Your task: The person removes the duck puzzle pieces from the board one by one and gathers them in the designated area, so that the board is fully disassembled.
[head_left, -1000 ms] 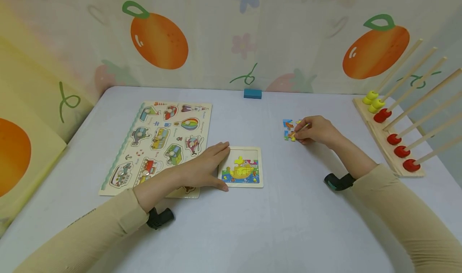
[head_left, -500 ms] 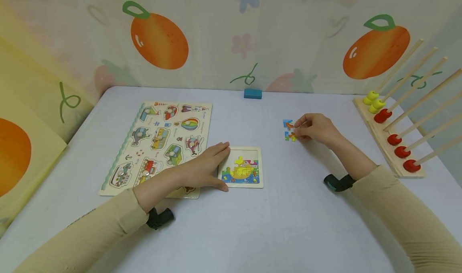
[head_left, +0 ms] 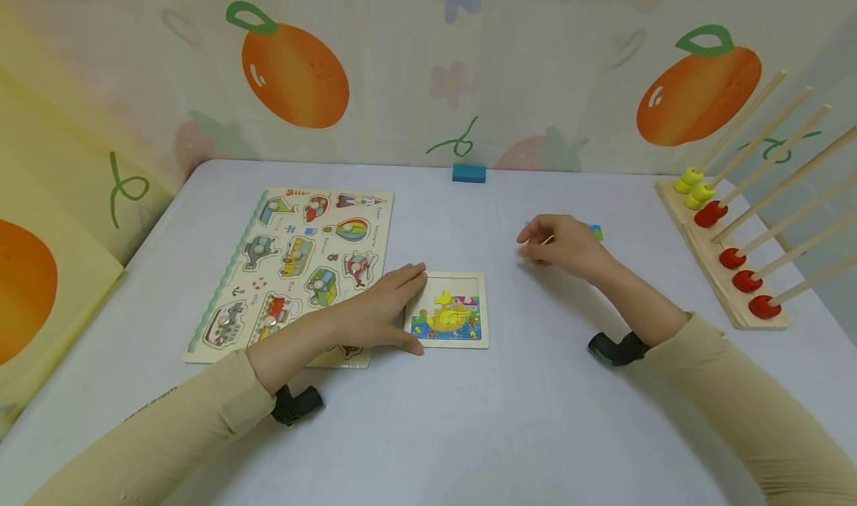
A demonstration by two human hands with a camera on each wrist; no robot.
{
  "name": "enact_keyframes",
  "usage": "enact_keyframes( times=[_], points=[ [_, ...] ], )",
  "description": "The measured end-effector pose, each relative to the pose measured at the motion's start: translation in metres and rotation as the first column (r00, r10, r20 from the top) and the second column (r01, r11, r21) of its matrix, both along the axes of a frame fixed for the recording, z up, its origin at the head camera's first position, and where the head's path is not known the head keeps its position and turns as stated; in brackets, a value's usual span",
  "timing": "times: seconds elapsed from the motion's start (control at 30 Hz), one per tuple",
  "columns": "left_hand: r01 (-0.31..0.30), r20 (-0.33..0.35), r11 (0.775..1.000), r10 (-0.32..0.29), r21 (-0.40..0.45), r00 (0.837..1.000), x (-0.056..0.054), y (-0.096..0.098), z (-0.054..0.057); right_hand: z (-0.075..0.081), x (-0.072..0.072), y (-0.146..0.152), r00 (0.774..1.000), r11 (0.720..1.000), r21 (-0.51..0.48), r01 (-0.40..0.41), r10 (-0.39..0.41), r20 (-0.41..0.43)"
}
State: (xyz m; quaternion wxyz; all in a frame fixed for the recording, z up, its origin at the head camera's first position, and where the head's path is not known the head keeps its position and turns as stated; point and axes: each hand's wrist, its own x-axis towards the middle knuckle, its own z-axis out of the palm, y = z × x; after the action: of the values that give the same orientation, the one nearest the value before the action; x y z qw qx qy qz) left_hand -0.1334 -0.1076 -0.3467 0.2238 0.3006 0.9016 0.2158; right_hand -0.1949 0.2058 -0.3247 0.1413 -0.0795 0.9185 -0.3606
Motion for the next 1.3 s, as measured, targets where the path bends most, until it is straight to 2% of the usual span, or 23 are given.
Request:
enact_keyframes(
  times=[0.33,0.73,1.03,1.3],
  points=[
    [0.001,0.005,1.0,-0.001,0.006,1.0,0.0,0.0,0.001,-0.001,0.016,-0.03,0.995,0.994,-0.064,-0.094,0.096,0.021],
    [-0.007,0.014,1.0,0.006,0.009,1.0,0.0,0.0,0.001,-0.001,0.032,-0.057,0.979,0.978,-0.086,-0.191,0.196,0.053],
    [0.0,0.008,1.0,0.0,0.011,1.0,-0.002,-0.001,-0.001,-0.004,0.038,-0.07,0.955,0.953,-0.058,-0.297,0.298,0.004],
    [0.005,0.002,1.0,-0.005,0.012,1.0,-0.001,-0.001,-0.001,-0.008,0.04,-0.078,0.944,0.941,-0.072,-0.329,0.331,0.012]
  ],
)
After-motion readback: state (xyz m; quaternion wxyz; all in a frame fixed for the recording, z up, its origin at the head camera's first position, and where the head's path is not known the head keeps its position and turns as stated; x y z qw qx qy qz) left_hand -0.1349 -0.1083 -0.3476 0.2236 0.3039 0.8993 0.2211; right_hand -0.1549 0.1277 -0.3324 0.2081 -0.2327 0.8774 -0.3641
